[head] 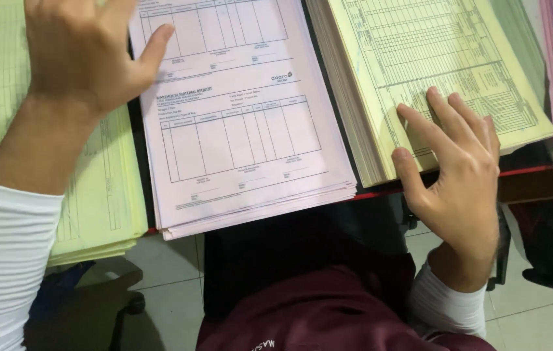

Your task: Flipping through and organizing stacks of printed forms on a desk

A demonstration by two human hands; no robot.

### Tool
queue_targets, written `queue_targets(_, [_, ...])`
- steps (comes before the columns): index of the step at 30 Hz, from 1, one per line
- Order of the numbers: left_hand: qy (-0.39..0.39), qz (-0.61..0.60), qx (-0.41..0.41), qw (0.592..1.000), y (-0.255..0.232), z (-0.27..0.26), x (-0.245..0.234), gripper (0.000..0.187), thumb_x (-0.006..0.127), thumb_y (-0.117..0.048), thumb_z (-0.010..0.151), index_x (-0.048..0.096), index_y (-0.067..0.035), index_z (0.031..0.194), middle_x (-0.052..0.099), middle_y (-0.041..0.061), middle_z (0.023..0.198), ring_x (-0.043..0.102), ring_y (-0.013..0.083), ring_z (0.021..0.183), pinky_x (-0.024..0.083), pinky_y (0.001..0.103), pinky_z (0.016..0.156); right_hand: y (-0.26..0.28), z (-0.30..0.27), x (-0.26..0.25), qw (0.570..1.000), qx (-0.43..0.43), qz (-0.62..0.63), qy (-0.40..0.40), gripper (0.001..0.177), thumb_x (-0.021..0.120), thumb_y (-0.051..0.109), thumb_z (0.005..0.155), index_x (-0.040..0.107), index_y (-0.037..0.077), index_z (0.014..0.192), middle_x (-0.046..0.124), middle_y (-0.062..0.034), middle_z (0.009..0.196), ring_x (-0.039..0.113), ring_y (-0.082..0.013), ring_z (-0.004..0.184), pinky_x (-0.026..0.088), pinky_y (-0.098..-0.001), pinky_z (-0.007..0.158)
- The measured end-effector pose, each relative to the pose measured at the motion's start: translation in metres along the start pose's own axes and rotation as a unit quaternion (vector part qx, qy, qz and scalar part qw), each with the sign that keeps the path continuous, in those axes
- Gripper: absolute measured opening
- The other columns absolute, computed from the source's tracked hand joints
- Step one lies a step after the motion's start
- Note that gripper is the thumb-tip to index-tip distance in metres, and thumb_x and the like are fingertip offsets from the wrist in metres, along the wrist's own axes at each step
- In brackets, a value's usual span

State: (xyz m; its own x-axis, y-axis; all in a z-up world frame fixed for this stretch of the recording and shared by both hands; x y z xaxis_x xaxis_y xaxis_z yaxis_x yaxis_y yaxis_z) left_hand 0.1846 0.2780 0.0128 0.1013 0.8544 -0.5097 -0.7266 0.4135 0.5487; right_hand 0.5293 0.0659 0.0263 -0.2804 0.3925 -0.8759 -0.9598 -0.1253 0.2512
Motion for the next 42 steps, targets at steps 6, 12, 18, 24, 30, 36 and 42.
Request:
queue_targets(6, [0.002, -0.347, 0.046, 0.937, -0.128, 0.092, -0.145, 0.037, 0.082, -0.035, 0.103, 0.075, -0.011, 0.13, 0.08, 0.006, 0.108, 0.071, 0.0239, 0.099, 0.045, 0.053, 0.105, 0.001, 0.003, -0.003, 1.0, 0.005, 0.014, -0.025, 0.04, 0.06, 0.023, 0.103, 0.068, 0.009, 0.14, 0.061, -0.0243, 0.149, 0.05, -0.0431, 0.141, 0.028, -0.0631, 0.116])
queue_targets(12, [0.12, -0.439, -0.025, 0.89, -0.215, 0.107, -0.145, 0.063, 0.054, -0.05, 0.105, 0.049, -0.007, 0.151, 0.056, 0.015, 0.153, 0.052, 0.0246, 0.143, 0.038, 0.052, 0.121, -0.003, 0.0, -0.016, 0.996, -0.025, 0.075, -0.043, 0.035, 0.054, 0.009, 0.11, 0.066, -0.006, 0.14, 0.063, -0.0306, 0.144, 0.057, -0.0455, 0.135, 0.043, -0.056, 0.113])
queue_targets(18, [0.186, -0.434, -0.065, 0.879, -0.235, 0.113, -0.113, 0.071, 0.054, -0.053, 0.1, 0.042, -0.012, 0.156, 0.036, 0.014, 0.165, 0.036, 0.0263, 0.154, 0.025, 0.061, 0.126, -0.01, -0.003, -0.016, 0.995, -0.024, 0.085, -0.051, 0.033, 0.055, 0.003, 0.108, 0.067, -0.007, 0.137, 0.068, -0.0253, 0.137, 0.06, -0.0428, 0.135, 0.045, -0.0518, 0.114])
queue_targets(24, [0.196, -0.458, -0.105, 0.861, -0.239, 0.115, -0.101, 0.061, 0.063, -0.044, 0.091, 0.057, -0.011, 0.143, 0.052, 0.013, 0.152, 0.043, 0.0245, 0.145, 0.023, 0.064, 0.123, -0.012, -0.006, -0.014, 0.994, -0.034, 0.081, -0.061, 0.035, 0.053, 0.004, 0.109, 0.067, -0.007, 0.138, 0.069, -0.0253, 0.138, 0.06, -0.0432, 0.135, 0.043, -0.0526, 0.115])
queue_targets(30, [0.143, -0.388, -0.119, 0.902, -0.239, 0.131, -0.103, 0.04, 0.076, -0.044, 0.087, 0.072, -0.017, 0.116, 0.067, 0.008, 0.133, 0.056, 0.0292, 0.128, 0.037, 0.061, 0.115, -0.013, -0.009, -0.018, 0.99, -0.054, 0.113, -0.063, 0.034, 0.051, 0.004, 0.111, 0.066, -0.009, 0.139, 0.069, -0.0244, 0.135, 0.061, -0.0459, 0.136, 0.046, -0.0536, 0.117])
queue_targets(36, [0.102, -0.326, -0.153, 0.927, -0.245, 0.147, -0.102, 0.041, 0.085, -0.035, 0.083, 0.069, -0.01, 0.111, 0.07, 0.008, 0.114, 0.068, 0.0296, 0.109, 0.055, 0.049, 0.096, -0.008, -0.011, -0.029, 0.982, -0.05, 0.168, -0.074, 0.055, 0.048, -0.011, 0.084, 0.063, -0.016, 0.137, 0.067, -0.0322, 0.134, 0.062, -0.0441, 0.13, 0.049, -0.0499, 0.115])
queue_targets(42, [-0.057, -0.346, -0.168, 0.921, -0.237, 0.149, -0.121, 0.027, 0.084, 0.011, 0.077, 0.068, -0.008, 0.089, 0.063, 0.006, 0.089, 0.064, 0.0223, 0.082, 0.058, 0.036, 0.08, -0.008, -0.019, -0.034, 0.978, -0.05, 0.14, -0.149, 0.047, 0.05, -0.029, 0.089, 0.073, -0.016, 0.128, 0.074, -0.0277, 0.12, 0.071, -0.0371, 0.111, 0.057, -0.0414, 0.098])
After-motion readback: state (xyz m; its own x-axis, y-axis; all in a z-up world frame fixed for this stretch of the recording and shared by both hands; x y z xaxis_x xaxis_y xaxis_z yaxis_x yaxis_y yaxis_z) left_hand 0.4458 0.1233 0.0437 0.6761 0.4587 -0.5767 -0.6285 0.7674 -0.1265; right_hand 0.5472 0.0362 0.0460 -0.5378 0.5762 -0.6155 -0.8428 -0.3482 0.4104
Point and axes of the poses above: each hand's wrist, its own z-axis towards the middle knuckle, its own x-axis out of the palm, y = z × x, the point moved 7 cm from there along z, towards the middle knuckle
